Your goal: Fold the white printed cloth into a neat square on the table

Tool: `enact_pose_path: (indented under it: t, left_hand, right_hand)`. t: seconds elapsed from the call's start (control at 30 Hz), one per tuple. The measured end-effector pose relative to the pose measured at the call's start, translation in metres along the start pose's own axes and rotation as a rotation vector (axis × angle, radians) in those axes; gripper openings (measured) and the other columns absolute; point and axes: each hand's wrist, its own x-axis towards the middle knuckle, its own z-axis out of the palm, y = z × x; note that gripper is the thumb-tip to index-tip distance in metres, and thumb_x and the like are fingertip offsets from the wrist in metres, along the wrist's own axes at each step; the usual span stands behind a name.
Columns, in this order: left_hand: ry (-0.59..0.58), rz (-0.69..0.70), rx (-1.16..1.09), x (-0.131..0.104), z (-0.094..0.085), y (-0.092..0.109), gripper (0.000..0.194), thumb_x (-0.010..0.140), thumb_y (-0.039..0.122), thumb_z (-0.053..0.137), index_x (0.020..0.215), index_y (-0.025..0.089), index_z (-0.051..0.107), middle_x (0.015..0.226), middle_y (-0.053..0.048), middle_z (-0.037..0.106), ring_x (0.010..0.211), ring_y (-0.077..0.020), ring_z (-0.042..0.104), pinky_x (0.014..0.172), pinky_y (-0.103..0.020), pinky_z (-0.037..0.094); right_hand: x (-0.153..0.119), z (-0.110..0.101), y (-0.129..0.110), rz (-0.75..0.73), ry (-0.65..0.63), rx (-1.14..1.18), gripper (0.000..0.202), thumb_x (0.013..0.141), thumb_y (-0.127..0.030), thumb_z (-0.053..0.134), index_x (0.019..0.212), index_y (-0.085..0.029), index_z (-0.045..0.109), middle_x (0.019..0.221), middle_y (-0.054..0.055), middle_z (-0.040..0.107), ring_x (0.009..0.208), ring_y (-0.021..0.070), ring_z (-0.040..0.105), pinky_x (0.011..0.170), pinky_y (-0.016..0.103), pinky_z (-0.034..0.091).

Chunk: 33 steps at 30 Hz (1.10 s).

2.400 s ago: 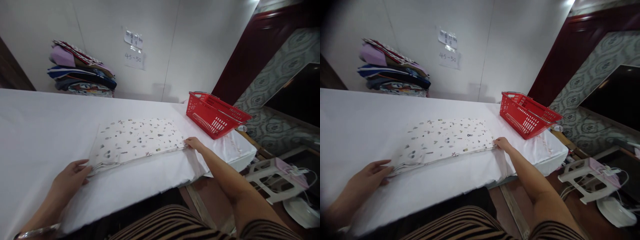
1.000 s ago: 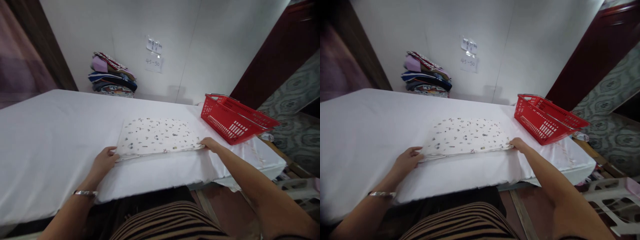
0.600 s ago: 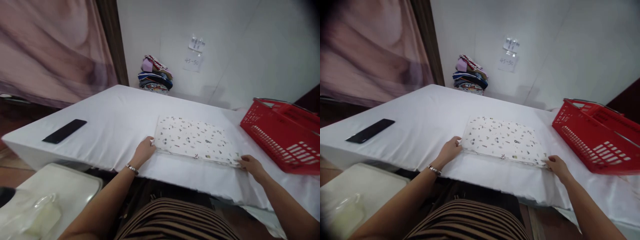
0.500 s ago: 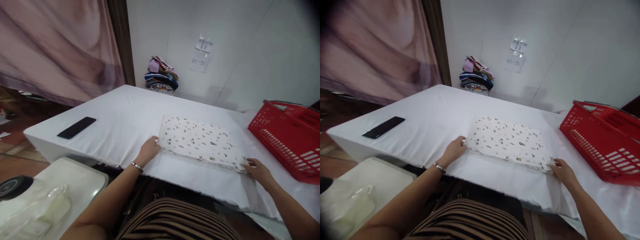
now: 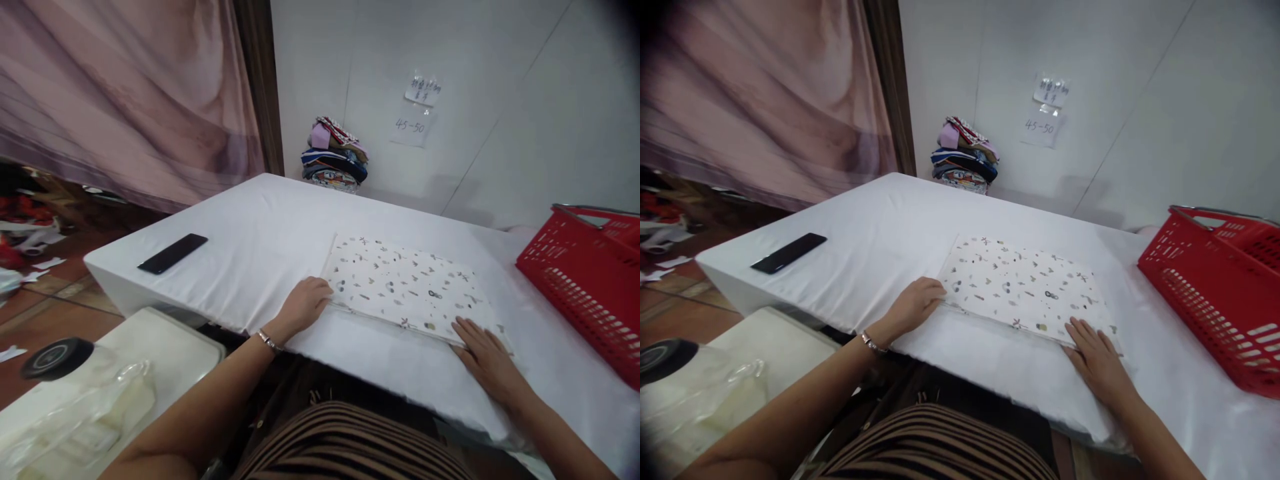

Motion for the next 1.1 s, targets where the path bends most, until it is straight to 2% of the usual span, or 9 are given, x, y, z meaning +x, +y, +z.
enact_pose_path:
  t: [0.1, 0.27, 0.37, 0.43, 0.57, 0.67, 0.8, 0.93, 1.1]
  left_hand:
    - [-0.087, 0.069, 0.005, -0.002, 0.002, -0.007, 0.019, 0.086, 0.019, 0.047, 0.091, 0.021, 0.066, 0.096, -0.004, 0.063, 0.091, -0.0181, 0.054, 0.081, -0.033, 0.042]
    - [-0.101, 0.067, -0.007, -0.007, -0.003, -0.018, 0.019, 0.087, 0.02, 0.047, 0.087, 0.021, 0.067, 0.093, -0.003, 0.064, 0.088, -0.0168, 0.055, 0.078, -0.032, 0.042]
    - [-0.1, 0.01, -0.028, 0.002, -0.009, -0.016, 0.021, 0.087, 0.029, 0.05, 0.077, 0.02, 0.066, 0.082, -0.002, 0.065, 0.081, -0.0161, 0.057, 0.075, -0.03, 0.044]
    - [-0.055, -0.038, -0.036, 0.017, -0.01, -0.01, 0.029, 0.088, 0.035, 0.047, 0.074, 0.019, 0.065, 0.08, -0.003, 0.065, 0.08, -0.0165, 0.058, 0.075, -0.031, 0.045]
    - [0.008, 0.025, -0.038, 0.054, 0.004, 0.002, 0.031, 0.091, 0.036, 0.04, 0.104, 0.019, 0.063, 0.117, -0.008, 0.061, 0.114, -0.0199, 0.051, 0.097, -0.035, 0.039]
    - [-0.118, -0.027, 0.023, 0.066, 0.025, -0.001, 0.047, 0.089, 0.042, 0.042, 0.127, 0.017, 0.05, 0.142, -0.011, 0.04, 0.134, -0.0261, 0.031, 0.107, -0.043, 0.028]
    - [-0.24, -0.065, 0.032, 0.059, 0.042, -0.014, 0.056, 0.091, 0.047, 0.032, 0.138, 0.017, 0.037, 0.15, -0.01, 0.026, 0.139, -0.0256, 0.017, 0.11, -0.047, 0.021]
    - [-0.268, -0.114, 0.004, 0.062, 0.04, -0.018, 0.053, 0.09, 0.048, 0.034, 0.135, 0.022, 0.041, 0.149, -0.009, 0.027, 0.139, -0.0262, 0.018, 0.109, -0.055, 0.017]
    - [-0.181, -0.121, 0.041, 0.112, 0.032, -0.015, 0.05, 0.09, 0.047, 0.036, 0.13, 0.019, 0.047, 0.147, -0.012, 0.031, 0.138, -0.0266, 0.02, 0.11, -0.052, 0.016]
  right_hand:
    - [-0.007, 0.004, 0.0, 0.03, 0.003, -0.033, 0.055, 0.09, -0.051, 0.031, 0.138, -0.026, 0.038, 0.146, 0.004, 0.033, 0.136, 0.0257, 0.026, 0.108, 0.053, 0.025]
    - [-0.019, 0.014, 0.016, 0.042, 0.014, -0.018, 0.056, 0.088, -0.053, 0.037, 0.14, -0.033, 0.034, 0.146, 0.0, 0.033, 0.135, 0.0264, 0.028, 0.108, 0.054, 0.026]
    - [-0.013, 0.018, 0.019, 0.064, 0.025, 0.005, 0.054, 0.088, -0.052, 0.037, 0.14, -0.038, 0.032, 0.146, -0.002, 0.031, 0.136, 0.0262, 0.025, 0.109, 0.054, 0.025]
    - [0.003, 0.015, 0.016, 0.069, 0.037, 0.01, 0.053, 0.089, -0.051, 0.033, 0.14, -0.035, 0.033, 0.148, -0.001, 0.027, 0.137, 0.0263, 0.021, 0.109, 0.055, 0.023]
    - [0.041, 0.005, 0.011, 0.066, 0.059, 0.021, 0.055, 0.091, -0.05, 0.027, 0.142, -0.03, 0.032, 0.15, 0.001, 0.022, 0.138, 0.0245, 0.017, 0.109, 0.052, 0.024]
    - [0.053, 0.011, 0.023, 0.179, 0.029, 0.01, 0.055, 0.089, -0.051, 0.028, 0.138, -0.029, 0.039, 0.147, 0.003, 0.031, 0.136, 0.027, 0.025, 0.103, 0.055, 0.032]
    - [0.046, 0.024, 0.039, 0.284, -0.008, 0.006, 0.055, 0.088, -0.053, 0.027, 0.133, -0.029, 0.046, 0.143, 0.005, 0.038, 0.133, 0.0289, 0.03, 0.099, 0.059, 0.035]
    - [0.05, 0.016, 0.034, 0.337, -0.067, -0.02, 0.057, 0.088, -0.055, 0.025, 0.134, -0.027, 0.045, 0.146, 0.006, 0.034, 0.135, 0.0281, 0.027, 0.103, 0.059, 0.027]
    - [0.099, -0.011, 0.007, 0.296, -0.081, -0.058, 0.057, 0.091, -0.051, 0.026, 0.138, -0.021, 0.038, 0.149, 0.009, 0.028, 0.138, 0.0275, 0.017, 0.109, 0.055, 0.016]
